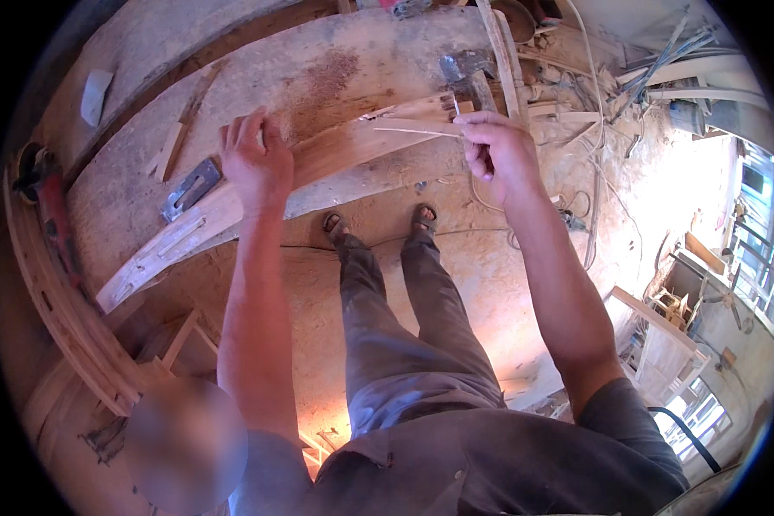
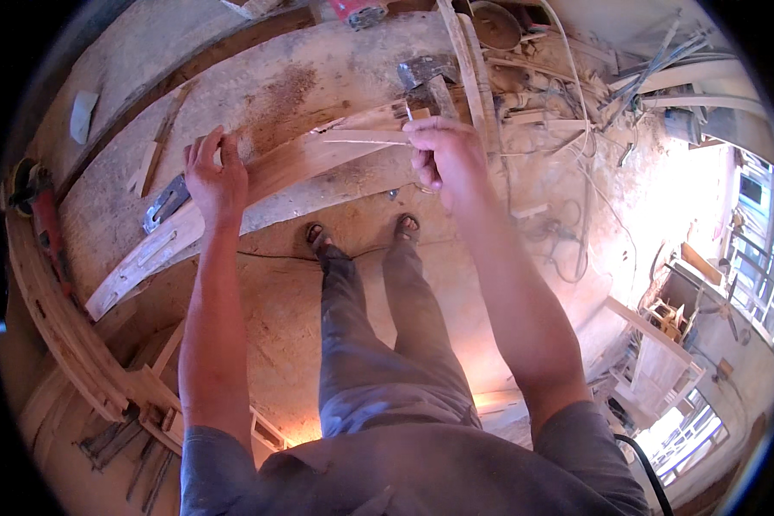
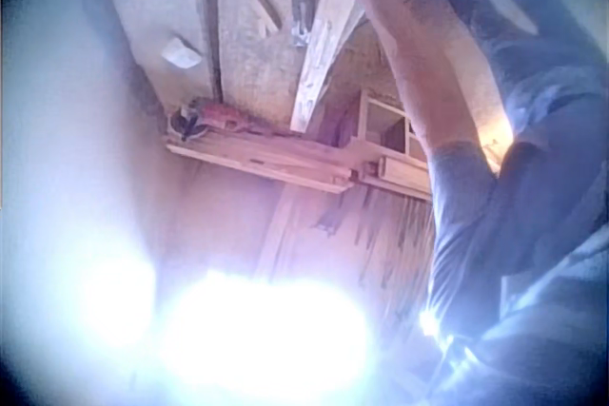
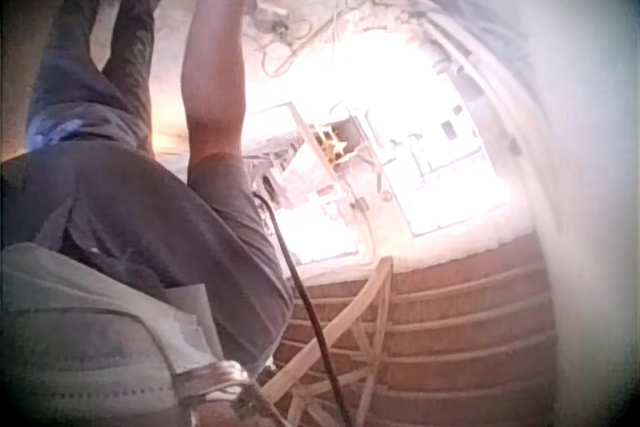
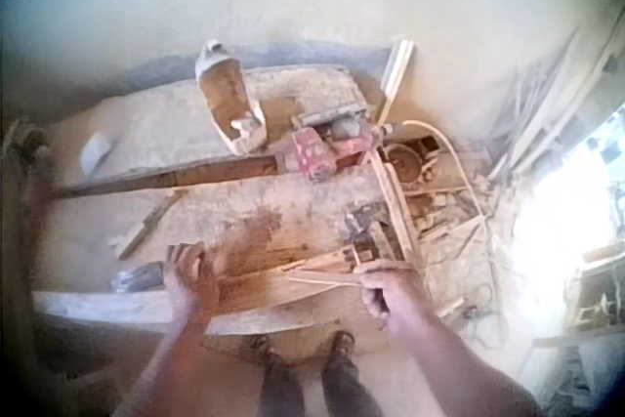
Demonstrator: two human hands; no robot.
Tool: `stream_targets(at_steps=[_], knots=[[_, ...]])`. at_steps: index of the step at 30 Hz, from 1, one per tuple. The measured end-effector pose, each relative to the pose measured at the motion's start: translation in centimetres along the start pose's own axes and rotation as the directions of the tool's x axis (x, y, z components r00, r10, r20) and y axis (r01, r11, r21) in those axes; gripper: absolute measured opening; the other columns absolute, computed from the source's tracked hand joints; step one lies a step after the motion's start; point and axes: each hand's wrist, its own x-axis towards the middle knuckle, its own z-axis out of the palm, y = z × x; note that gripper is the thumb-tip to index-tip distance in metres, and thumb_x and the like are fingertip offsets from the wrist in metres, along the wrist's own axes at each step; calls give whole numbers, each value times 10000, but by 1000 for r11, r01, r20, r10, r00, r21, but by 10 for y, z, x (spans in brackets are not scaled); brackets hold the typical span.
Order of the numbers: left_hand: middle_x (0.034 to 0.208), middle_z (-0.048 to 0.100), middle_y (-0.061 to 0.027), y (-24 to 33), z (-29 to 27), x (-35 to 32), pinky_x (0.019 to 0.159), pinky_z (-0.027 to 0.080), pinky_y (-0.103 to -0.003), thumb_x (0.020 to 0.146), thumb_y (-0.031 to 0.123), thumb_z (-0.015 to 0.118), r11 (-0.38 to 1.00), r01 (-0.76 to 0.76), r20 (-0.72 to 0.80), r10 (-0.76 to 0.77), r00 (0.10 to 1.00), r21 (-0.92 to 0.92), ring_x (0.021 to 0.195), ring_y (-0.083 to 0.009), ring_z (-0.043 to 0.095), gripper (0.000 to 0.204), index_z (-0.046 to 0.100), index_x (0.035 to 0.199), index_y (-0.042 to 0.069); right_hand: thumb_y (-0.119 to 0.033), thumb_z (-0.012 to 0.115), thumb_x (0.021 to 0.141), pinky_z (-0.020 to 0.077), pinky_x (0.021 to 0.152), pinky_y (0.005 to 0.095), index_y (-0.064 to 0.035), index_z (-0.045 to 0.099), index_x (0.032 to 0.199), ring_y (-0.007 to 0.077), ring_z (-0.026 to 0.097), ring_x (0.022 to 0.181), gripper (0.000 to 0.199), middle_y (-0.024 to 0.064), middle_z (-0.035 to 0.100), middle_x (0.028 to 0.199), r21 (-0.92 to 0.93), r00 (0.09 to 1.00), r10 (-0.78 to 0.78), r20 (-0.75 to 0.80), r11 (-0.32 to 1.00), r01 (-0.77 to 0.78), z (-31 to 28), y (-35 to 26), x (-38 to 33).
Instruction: The person repairs a wooden plank by hammering a small wooden piece into a gap, then uses a power sander to smooth the surface. The person handles the plank, a hammer, a small wood piece, and a power sander.
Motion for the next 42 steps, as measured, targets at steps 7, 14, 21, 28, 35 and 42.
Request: stream_targets(at_steps=[7, 14, 21, 28, 35, 42], knots=[[956, 723, -126, 4, 1, -1, 834, 525, -454, 948, 202, 678, 987, 48, 108, -65, 992, 151, 944, -345, 643, 204, 749, 1056, 44, -65, 660, 855, 266, 389, 274, -9, 702, 929, 121, 420, 432, 102, 41, 552, 627, 48, 984, 60, -165, 997, -52, 11, -24, 24], [948, 729, -122, 4, 2, 0, 828, 526, -459, 959, 225, 649, 980, 51, 137, -78, 987, 194, 916, -352, 647, 205, 748, 1024, 58, -75, 668, 882, 279, 398, 279, -15, 680, 895, 132, 456, 462, 62, 64, 563, 653, 9, 987, 115, -116, 993, -114, 23, -31, 40], [953, 737, -131, 7, 3, 3, 833, 525, -463, 968, 219, 621, 978, 83, 162, -114, 980, 191, 896, -368, 657, 201, 745, 997, 64, -154, 759, 890, 455, 524, 307, -8, 700, 959, 152, 599, 603, 172, 80, 662, 764, -396, 980, -95, 176, 905, 158, 4, -33, 49], [927, 726, -123, 2, 3, 1, 808, 524, -471, 979, 213, 600, 981, 31, 154, -61, 986, 192, 885, -364, 656, 195, 736, 968, 74, -212, 782, 911, 521, 687, 305, -42, 730, 997, 149, 662, 748, 198, 68, 726, 833, -660, 828, -488, 276, 530, 533, -19, -55, 35], [875, 705, -139, 2, 5, 2, 789, 525, -483, 969, 198, 595, 980, 37, 163, -70, 984, 196, 848, -381, 646, 192, 729, 954, 62, -191, 657, 1010, 462, 526, 280, -9, 678, 979, 99, 598, 580, 186, 33, 640, 663, -467, 931, -163, 325, 829, 308, -9, -47, 22], [908, 696, -148, 8, 4, 7, 786, 524, -486, 990, 224, 582, 989, 34, 164, -58, 985, 145, 871, -386, 637, 216, 720, 990, 58, -131, 566, 1037, 484, 596, 286, 7, 630, 1067, 116, 609, 663, 155, 62, 649, 762, -390, 841, -293, 454, 784, 484, 7, -17, 36]])
